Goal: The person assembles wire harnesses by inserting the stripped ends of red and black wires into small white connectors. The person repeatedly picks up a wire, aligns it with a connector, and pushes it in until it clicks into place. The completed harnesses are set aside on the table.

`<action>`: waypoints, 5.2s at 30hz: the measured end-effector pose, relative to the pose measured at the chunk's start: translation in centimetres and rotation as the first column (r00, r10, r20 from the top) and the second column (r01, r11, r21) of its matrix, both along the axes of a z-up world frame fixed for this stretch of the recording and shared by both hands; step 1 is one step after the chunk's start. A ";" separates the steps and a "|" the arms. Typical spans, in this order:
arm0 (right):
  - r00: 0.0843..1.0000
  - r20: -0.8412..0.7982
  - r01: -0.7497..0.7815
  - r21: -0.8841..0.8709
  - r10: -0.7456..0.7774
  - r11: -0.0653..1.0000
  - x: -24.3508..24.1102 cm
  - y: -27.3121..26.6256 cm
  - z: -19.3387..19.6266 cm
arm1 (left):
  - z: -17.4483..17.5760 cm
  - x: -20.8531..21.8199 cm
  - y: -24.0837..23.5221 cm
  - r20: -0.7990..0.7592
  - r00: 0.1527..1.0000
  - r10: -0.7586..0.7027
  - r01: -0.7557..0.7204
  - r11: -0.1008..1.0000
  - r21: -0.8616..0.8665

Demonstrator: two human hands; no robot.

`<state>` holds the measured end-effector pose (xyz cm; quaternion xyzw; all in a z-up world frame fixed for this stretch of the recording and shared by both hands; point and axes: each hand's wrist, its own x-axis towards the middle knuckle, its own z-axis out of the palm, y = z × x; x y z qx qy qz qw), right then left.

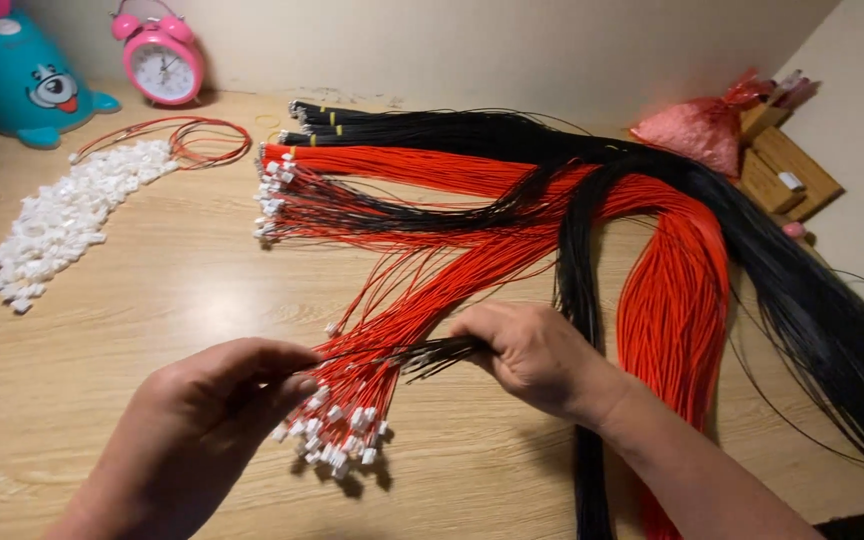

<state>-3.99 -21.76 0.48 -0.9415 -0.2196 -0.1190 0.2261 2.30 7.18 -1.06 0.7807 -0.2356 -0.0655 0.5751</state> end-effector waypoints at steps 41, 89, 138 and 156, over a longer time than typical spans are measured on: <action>0.949 0.306 0.085 -0.030 -0.072 0.996 0.1 1.2 -2.4 | -1.5 -1.5 -2.1 0.476 0.879 0.020 -0.175 0.942 0.285; 0.984 0.127 0.126 0.005 -0.126 0.992 3.9 2.9 -2.2 | 1.1 1.8 -7.9 0.187 0.981 0.044 -0.019 0.990 -0.137; 0.837 -0.548 0.330 0.511 0.005 0.793 14.5 3.3 -0.5 | -1.6 9.4 -6.3 -0.025 0.993 -0.116 0.093 0.636 0.766; 0.840 -0.531 0.280 0.599 0.111 0.750 14.4 1.9 -2.3 | -1.6 10.1 -4.9 -0.083 0.981 -0.174 0.179 0.666 0.724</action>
